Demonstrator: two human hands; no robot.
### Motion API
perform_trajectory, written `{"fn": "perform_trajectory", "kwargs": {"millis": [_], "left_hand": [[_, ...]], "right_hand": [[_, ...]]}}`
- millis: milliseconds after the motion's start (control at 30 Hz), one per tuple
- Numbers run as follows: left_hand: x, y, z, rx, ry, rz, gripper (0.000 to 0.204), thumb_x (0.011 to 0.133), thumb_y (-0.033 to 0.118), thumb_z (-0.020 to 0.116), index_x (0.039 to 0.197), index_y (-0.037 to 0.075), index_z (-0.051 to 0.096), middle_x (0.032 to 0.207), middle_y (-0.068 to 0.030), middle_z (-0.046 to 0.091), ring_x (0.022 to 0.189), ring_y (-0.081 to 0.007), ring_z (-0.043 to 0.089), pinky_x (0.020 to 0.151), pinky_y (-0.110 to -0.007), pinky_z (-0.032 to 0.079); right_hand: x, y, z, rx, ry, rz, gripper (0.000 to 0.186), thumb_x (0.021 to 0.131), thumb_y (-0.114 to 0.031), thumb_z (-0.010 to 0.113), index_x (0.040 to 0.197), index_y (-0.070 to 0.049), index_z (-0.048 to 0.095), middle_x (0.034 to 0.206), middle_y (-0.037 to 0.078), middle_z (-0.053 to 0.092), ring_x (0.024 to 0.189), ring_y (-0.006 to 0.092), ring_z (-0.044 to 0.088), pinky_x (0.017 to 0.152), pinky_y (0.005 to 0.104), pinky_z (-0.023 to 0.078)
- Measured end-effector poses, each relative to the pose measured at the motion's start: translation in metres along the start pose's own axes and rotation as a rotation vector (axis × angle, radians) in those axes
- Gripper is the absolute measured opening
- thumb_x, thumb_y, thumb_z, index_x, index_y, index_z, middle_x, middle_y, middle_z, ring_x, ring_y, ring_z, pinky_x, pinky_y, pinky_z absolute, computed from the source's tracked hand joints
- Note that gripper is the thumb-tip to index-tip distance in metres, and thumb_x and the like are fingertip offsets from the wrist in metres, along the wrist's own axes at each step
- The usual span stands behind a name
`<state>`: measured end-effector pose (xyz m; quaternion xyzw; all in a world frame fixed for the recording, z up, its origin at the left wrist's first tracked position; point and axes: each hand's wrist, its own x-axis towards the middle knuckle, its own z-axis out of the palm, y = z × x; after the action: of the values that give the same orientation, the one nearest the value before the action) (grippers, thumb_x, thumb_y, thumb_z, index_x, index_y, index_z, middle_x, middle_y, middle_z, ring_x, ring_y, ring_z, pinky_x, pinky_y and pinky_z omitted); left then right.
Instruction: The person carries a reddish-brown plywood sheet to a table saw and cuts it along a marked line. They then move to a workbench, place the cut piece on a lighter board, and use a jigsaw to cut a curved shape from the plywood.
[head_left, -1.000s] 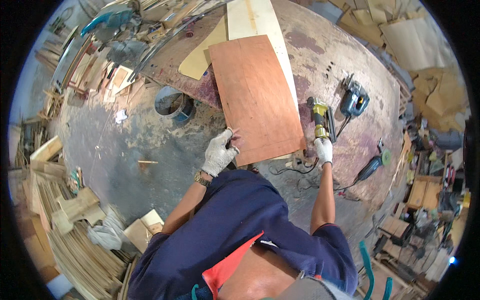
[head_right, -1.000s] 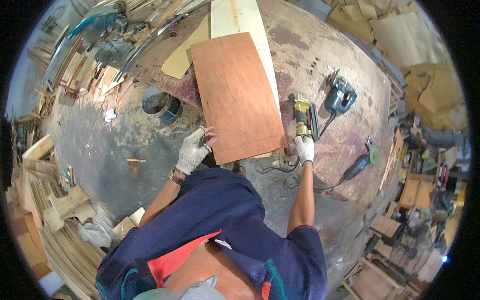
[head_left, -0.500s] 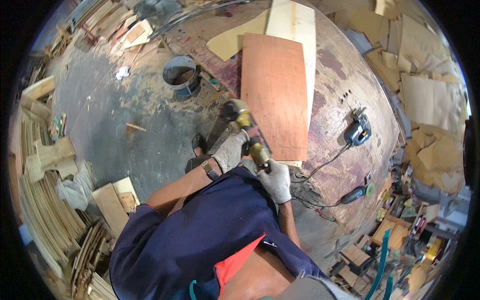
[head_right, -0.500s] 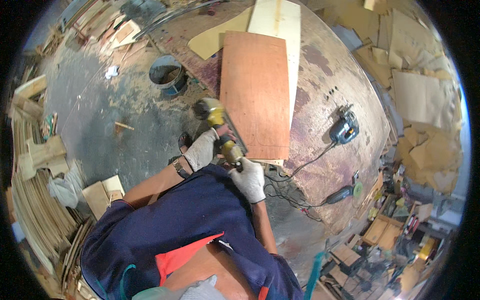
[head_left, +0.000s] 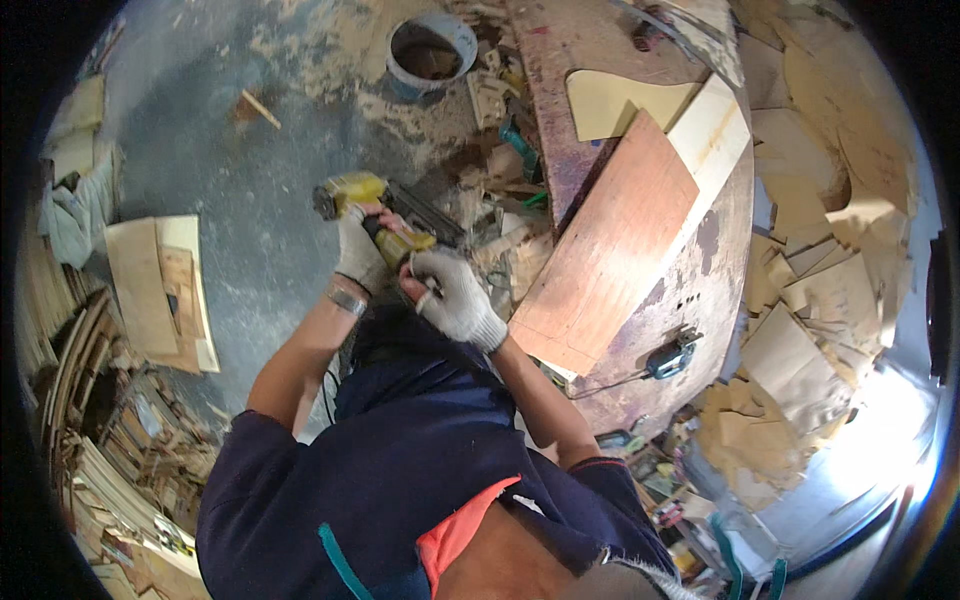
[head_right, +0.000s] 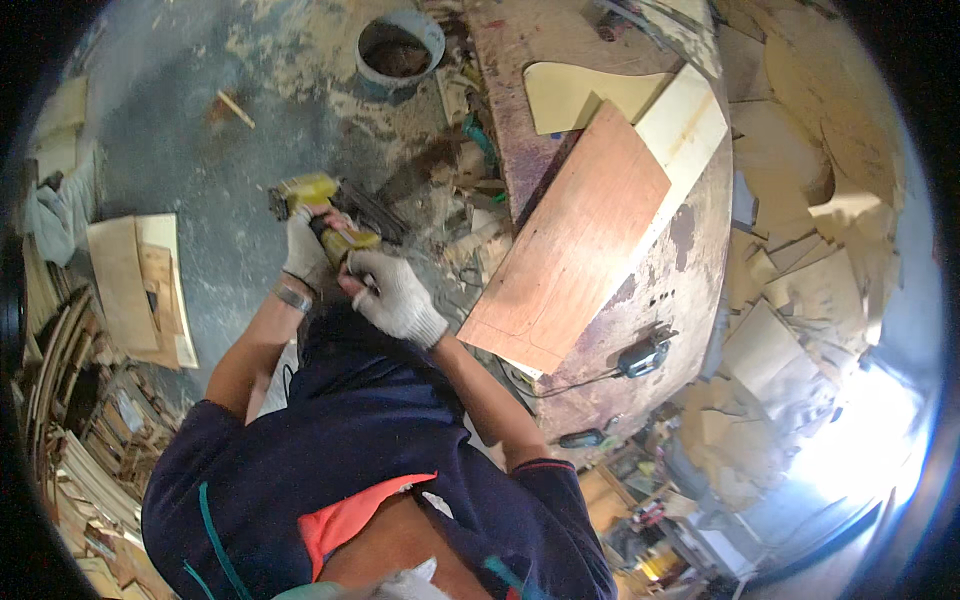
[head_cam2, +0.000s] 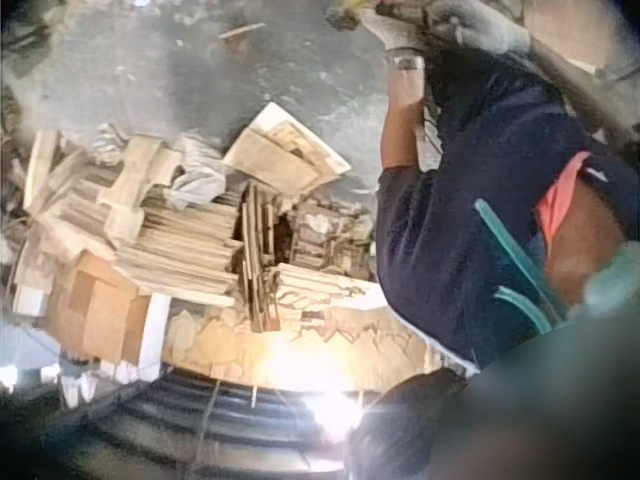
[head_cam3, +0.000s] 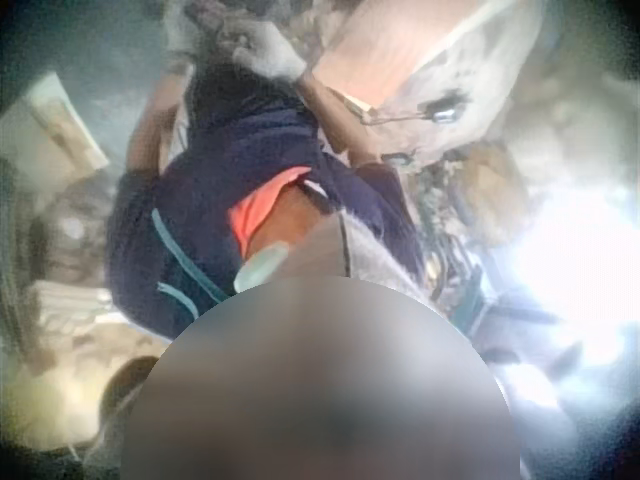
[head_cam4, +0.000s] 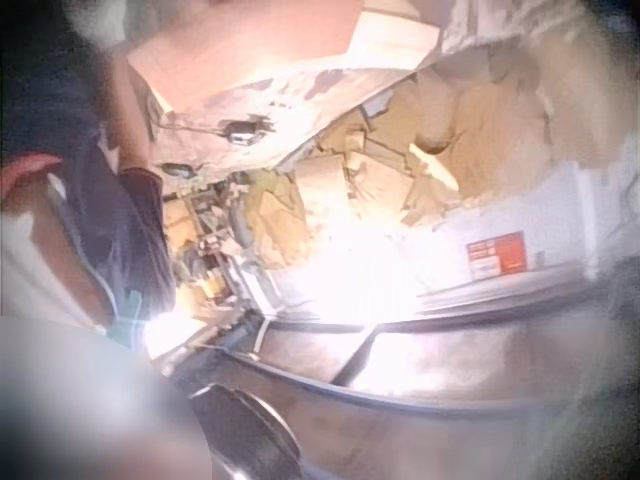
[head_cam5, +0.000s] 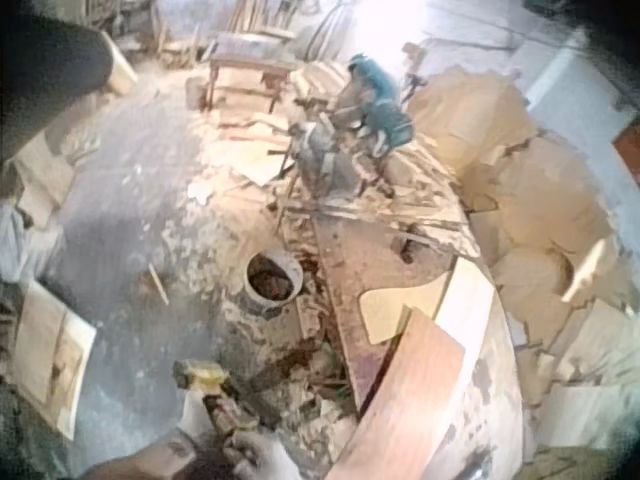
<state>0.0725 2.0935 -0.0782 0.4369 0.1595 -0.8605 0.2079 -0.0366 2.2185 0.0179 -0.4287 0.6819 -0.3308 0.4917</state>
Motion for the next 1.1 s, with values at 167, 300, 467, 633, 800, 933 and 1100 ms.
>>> {"fn": "perform_trajectory", "kwargs": {"millis": [167,300,467,633,800,933,1100], "left_hand": [[0.042,0.035,-0.016,-0.158,0.111,0.076,0.016,0.089,0.02,0.056,0.079,0.011,0.047,0.069,-0.0024,0.049,0.063,-0.0176,0.05,0.071,-0.038,0.049],[0.051,0.049,-0.008,-0.122,0.259,0.079,0.015,0.09,0.02,0.054,0.081,0.009,0.049,0.069,-0.0031,0.05,0.063,-0.0178,0.051,0.069,-0.036,0.05],[0.061,0.04,-0.033,0.263,0.29,0.365,0.017,0.096,0.019,0.055,0.084,0.007,0.055,0.074,-0.0036,0.056,0.068,-0.0173,0.057,0.069,-0.035,0.051],[0.057,0.022,-0.055,0.998,-0.192,0.043,0.031,0.088,0.014,0.079,0.106,0.0,0.058,0.088,-0.0066,0.068,0.077,-0.0173,0.068,0.07,-0.033,0.056],[0.115,-0.021,-0.054,1.243,-0.444,-0.312,0.025,0.089,0.015,0.075,0.106,0.001,0.062,0.089,-0.0082,0.068,0.083,-0.016,0.068,0.069,-0.033,0.057],[0.209,-0.101,-0.135,2.038,-0.716,0.319,0.031,0.083,0.022,0.076,0.107,0.004,0.067,0.092,-0.0147,0.072,0.086,-0.0278,0.071,0.075,-0.041,0.057],[0.224,-0.147,-0.089,2.253,-0.761,0.385,0.029,0.081,0.018,0.073,0.107,0.008,0.069,0.1,-0.0176,0.071,0.099,-0.0363,0.068,0.085,-0.045,0.055]], "right_hand": [[0.045,0.03,0.043,0.786,0.16,0.419,0.014,0.1,-0.016,0.058,0.091,-0.006,0.061,0.062,0.003,0.052,0.058,0.0157,0.059,0.047,0.0352,0.045],[0.051,0.017,0.048,1.549,0.545,0.735,0.017,0.1,-0.033,0.06,0.101,-0.016,0.057,0.074,0.0,0.05,0.043,0.0095,0.036,0.037,0.0267,0.027],[0.019,0.049,-0.037,1.215,0.71,0.716,0.021,0.102,-0.041,0.057,0.094,-0.022,0.052,0.08,0.0,0.053,0.043,0.0077,0.038,0.034,0.0243,0.029],[0.01,0.112,-0.134,0.472,0.965,0.56,0.017,0.109,-0.027,0.05,0.107,-0.011,0.051,0.065,-0.004,0.042,0.045,0.0058,0.035,0.04,0.0236,0.028],[-0.034,0.256,-0.219,0.721,1.087,0.722,0.038,0.102,-0.052,0.057,0.09,-0.016,0.056,0.055,-0.002,0.04,0.04,0.0117,0.033,0.039,0.0286,0.027],[-0.039,0.275,-0.231,0.836,1.056,0.77,0.046,0.1,-0.06,0.054,0.077,-0.02,0.055,0.049,-0.003,0.039,0.034,0.0132,0.032,0.034,0.0304,0.026],[-0.045,0.285,-0.228,0.812,1.083,0.742,0.046,0.099,-0.059,0.054,0.076,-0.02,0.056,0.048,-0.003,0.039,0.032,0.0135,0.032,0.032,0.0312,0.025]]}}
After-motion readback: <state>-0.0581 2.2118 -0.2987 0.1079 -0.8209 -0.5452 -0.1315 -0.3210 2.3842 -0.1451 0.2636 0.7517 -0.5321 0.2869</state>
